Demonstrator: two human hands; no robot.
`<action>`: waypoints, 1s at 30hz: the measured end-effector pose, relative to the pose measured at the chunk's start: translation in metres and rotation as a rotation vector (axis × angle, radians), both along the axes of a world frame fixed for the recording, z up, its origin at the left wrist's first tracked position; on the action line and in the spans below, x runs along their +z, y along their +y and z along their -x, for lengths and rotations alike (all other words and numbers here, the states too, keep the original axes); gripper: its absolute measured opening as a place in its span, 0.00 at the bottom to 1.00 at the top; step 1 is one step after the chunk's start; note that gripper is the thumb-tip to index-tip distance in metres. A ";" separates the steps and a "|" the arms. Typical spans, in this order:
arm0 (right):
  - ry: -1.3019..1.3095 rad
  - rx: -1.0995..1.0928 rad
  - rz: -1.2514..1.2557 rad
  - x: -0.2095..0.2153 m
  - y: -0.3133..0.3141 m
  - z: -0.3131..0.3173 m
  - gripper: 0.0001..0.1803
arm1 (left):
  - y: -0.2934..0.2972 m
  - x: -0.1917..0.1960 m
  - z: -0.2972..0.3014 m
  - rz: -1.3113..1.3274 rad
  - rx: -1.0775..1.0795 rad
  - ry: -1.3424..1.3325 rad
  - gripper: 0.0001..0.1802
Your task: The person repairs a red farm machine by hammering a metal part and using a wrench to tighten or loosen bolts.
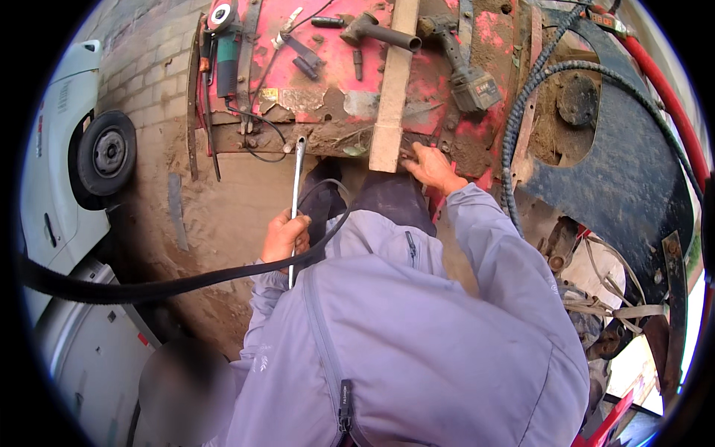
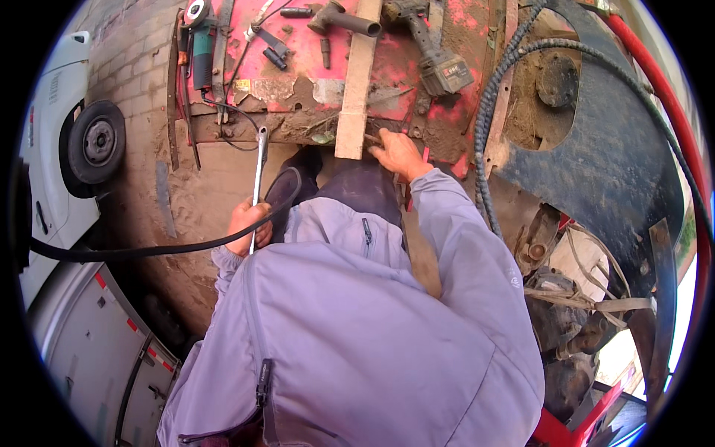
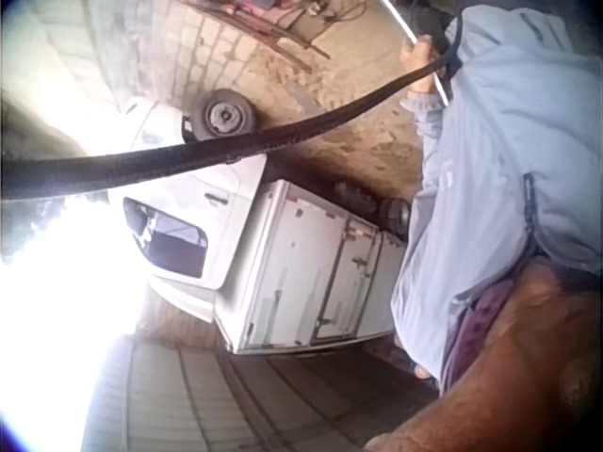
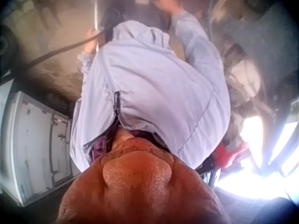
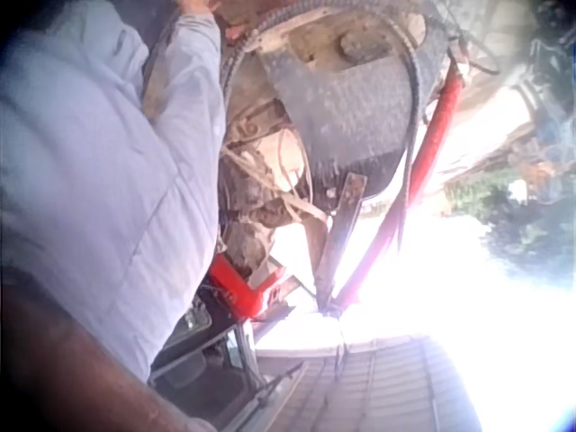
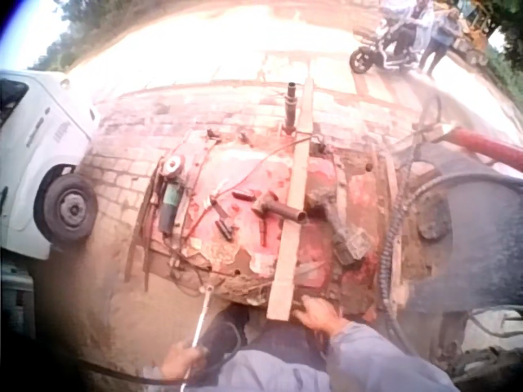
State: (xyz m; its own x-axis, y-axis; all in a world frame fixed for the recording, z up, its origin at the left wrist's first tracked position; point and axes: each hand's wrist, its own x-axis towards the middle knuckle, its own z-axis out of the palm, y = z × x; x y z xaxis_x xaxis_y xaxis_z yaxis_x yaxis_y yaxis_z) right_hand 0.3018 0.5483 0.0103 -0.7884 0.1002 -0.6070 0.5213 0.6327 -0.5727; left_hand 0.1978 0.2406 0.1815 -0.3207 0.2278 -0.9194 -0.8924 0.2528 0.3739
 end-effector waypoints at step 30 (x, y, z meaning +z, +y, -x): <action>-0.119 -1.226 0.914 0.029 -0.007 -0.051 0.13 | 0.124 -0.058 0.005 -0.330 -0.345 -0.323 0.10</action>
